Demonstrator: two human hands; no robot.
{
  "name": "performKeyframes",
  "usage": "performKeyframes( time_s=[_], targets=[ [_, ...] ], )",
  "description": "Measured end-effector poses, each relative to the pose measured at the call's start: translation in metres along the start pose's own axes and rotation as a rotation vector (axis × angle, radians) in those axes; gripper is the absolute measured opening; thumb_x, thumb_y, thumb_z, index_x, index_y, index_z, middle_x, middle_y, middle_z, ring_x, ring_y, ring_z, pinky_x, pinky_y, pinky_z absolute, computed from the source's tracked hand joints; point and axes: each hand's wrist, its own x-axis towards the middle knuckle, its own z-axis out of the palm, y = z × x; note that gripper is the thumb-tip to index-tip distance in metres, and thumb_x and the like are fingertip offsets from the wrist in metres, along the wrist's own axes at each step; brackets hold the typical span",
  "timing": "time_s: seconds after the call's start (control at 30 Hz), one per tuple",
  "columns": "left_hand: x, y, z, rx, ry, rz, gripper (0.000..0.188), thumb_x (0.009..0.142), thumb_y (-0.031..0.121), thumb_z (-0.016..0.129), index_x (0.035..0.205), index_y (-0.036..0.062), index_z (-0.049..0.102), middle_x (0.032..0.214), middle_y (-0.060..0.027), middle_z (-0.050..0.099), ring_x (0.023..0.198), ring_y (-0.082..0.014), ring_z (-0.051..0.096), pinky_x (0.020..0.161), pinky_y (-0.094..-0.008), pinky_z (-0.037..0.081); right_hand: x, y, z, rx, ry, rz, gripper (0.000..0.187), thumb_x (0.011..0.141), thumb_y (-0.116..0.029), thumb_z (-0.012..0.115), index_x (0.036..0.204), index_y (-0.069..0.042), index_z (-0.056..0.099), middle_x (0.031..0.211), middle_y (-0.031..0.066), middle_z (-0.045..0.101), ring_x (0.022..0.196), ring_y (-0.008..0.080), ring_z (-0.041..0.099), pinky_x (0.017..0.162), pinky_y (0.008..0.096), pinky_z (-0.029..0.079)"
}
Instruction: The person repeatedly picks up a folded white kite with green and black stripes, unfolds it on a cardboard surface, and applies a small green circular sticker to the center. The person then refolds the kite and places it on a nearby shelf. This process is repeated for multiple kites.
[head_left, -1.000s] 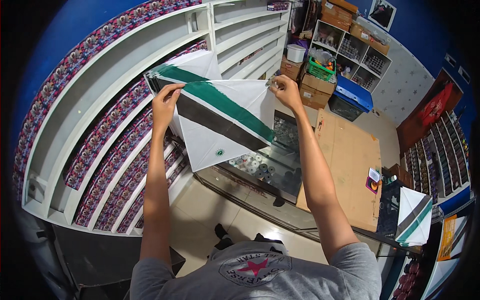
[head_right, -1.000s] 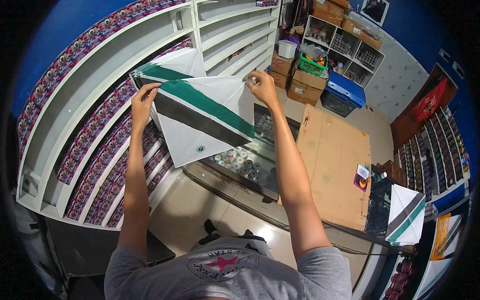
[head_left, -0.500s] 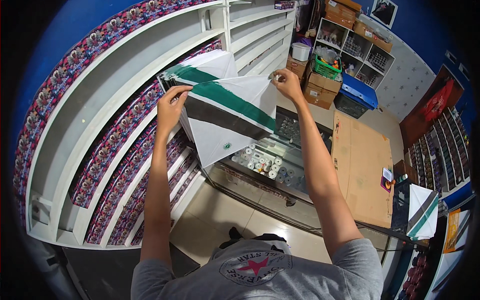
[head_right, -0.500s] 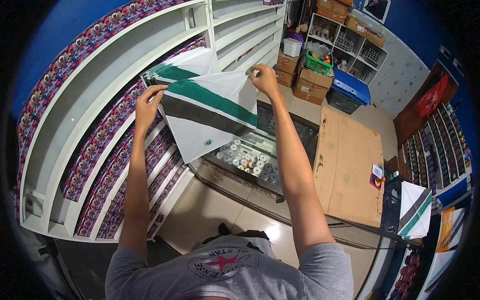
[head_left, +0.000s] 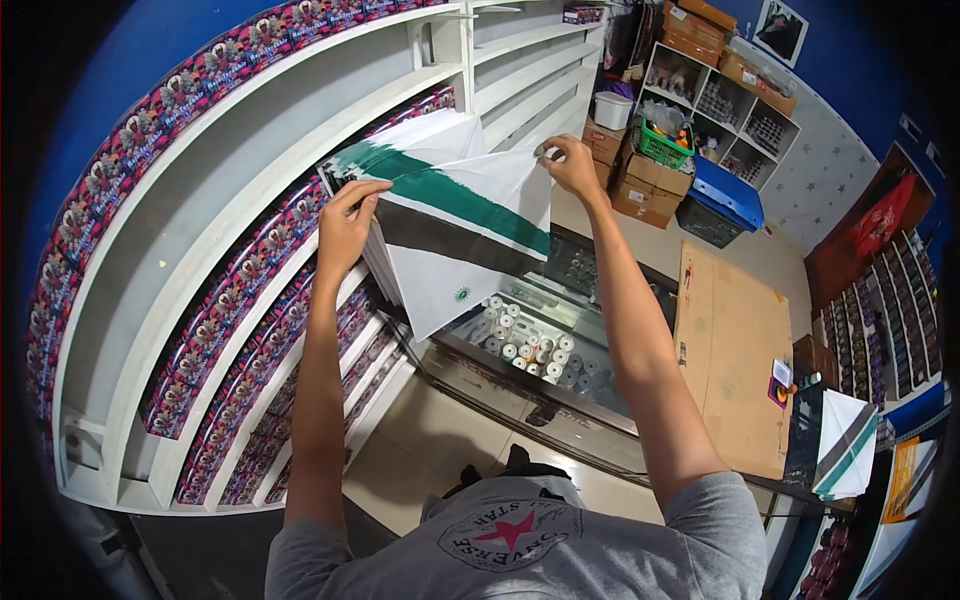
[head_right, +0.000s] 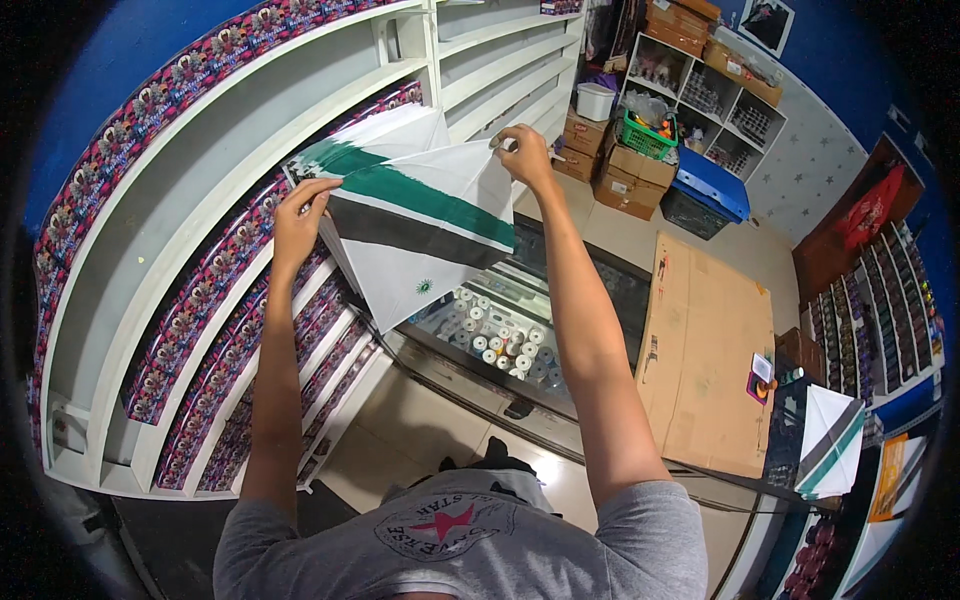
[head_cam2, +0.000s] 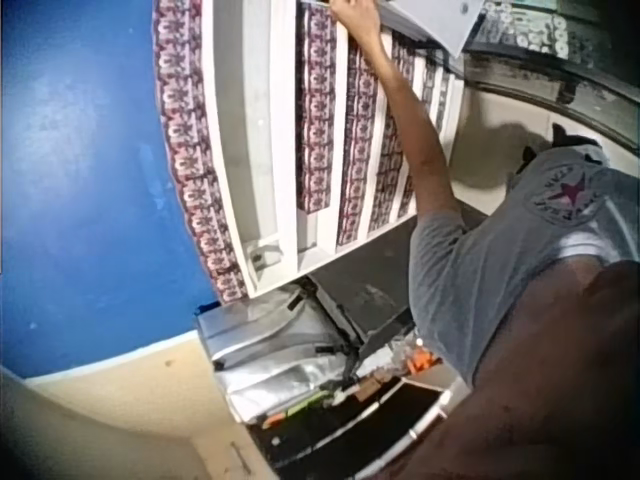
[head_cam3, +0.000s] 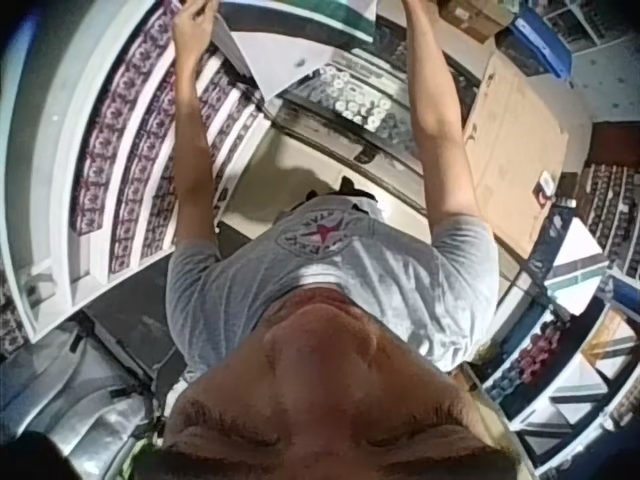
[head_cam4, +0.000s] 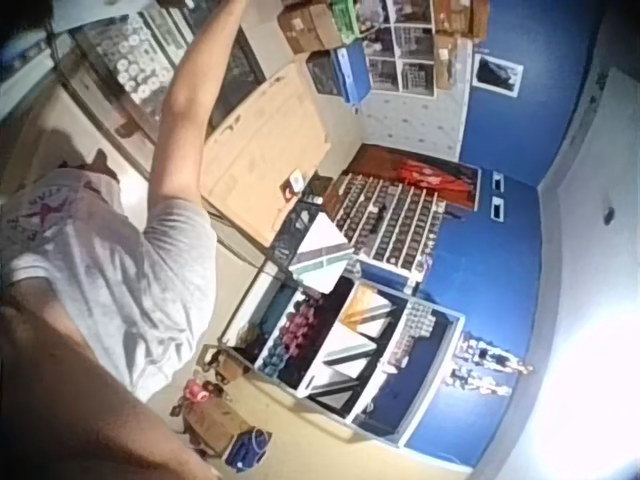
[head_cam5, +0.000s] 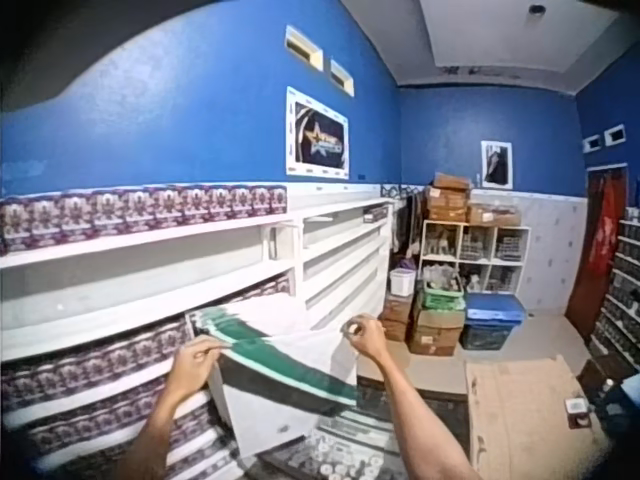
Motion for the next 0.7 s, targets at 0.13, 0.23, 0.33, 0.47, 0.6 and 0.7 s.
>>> performKeyframes(
  time_s=[0.13, 0.23, 0.33, 0.47, 0.6, 0.7],
  targets=[
    [0.004, -0.005, 0.002, -0.013, 0.012, -0.022, 0.022, 0.095, 0.002, 0.050, 0.107, 0.0019, 0.068, 0.106, -0.0081, 0.063, 0.077, -0.0105, 0.058, 0.063, -0.0229, 0.050, 0.019, 0.014, 0.018, 0.021, -0.010, -0.048, 0.018, 0.071, -0.006, 0.072, 0.088, -0.003, 0.070, 0.093, 0.0125, 0.065, 0.075, 0.0243, 0.064, 0.069, 0.0348, 0.051],
    [0.009, -0.006, 0.006, 0.040, 0.013, -0.013, 0.022, 0.095, 0.002, 0.051, 0.107, 0.0018, 0.068, 0.105, -0.0083, 0.063, 0.077, -0.0103, 0.058, 0.063, -0.0229, 0.050, 0.035, 0.026, 0.029, 0.030, -0.038, -0.052, 0.018, 0.071, -0.005, 0.071, 0.088, -0.002, 0.070, 0.092, 0.0128, 0.065, 0.077, 0.0242, 0.065, 0.070, 0.0344, 0.051],
    [0.012, -0.011, 0.007, 0.048, 0.015, -0.019, 0.022, 0.094, 0.001, 0.051, 0.107, 0.0019, 0.068, 0.106, -0.0084, 0.062, 0.076, -0.0103, 0.058, 0.063, -0.0230, 0.050, 0.050, 0.034, 0.040, 0.026, -0.067, -0.068, 0.018, 0.071, -0.004, 0.070, 0.089, -0.002, 0.070, 0.091, 0.0123, 0.066, 0.078, 0.0241, 0.066, 0.071, 0.0342, 0.052],
    [0.011, -0.017, 0.007, 0.045, 0.021, -0.035, 0.022, 0.094, 0.001, 0.051, 0.108, 0.0025, 0.068, 0.106, -0.0083, 0.062, 0.080, -0.0112, 0.060, 0.064, -0.0235, 0.051, 0.067, 0.032, 0.055, 0.068, -0.051, -0.098, 0.016, 0.069, -0.005, 0.069, 0.085, -0.005, 0.072, 0.087, 0.0142, 0.067, 0.075, 0.0267, 0.065, 0.070, 0.0360, 0.052],
    [0.011, -0.019, 0.008, 0.085, 0.031, -0.051, 0.021, 0.094, 0.002, 0.051, 0.107, 0.0035, 0.068, 0.106, -0.0084, 0.062, 0.084, -0.0125, 0.061, 0.066, -0.0243, 0.052, 0.083, 0.037, 0.069, 0.105, -0.064, -0.150, 0.016, 0.069, -0.005, 0.070, 0.084, -0.004, 0.072, 0.086, 0.0141, 0.068, 0.073, 0.0259, 0.066, 0.069, 0.0350, 0.053],
    [0.012, -0.020, 0.007, 0.120, 0.039, -0.054, 0.021, 0.094, 0.003, 0.052, 0.107, 0.0045, 0.069, 0.106, -0.0081, 0.062, 0.084, -0.0129, 0.061, 0.066, -0.0243, 0.052, 0.091, 0.042, 0.080, 0.130, -0.064, -0.165, 0.014, 0.069, -0.006, 0.070, 0.084, -0.003, 0.071, 0.086, 0.0137, 0.068, 0.073, 0.0255, 0.066, 0.069, 0.0346, 0.053]
  ],
)
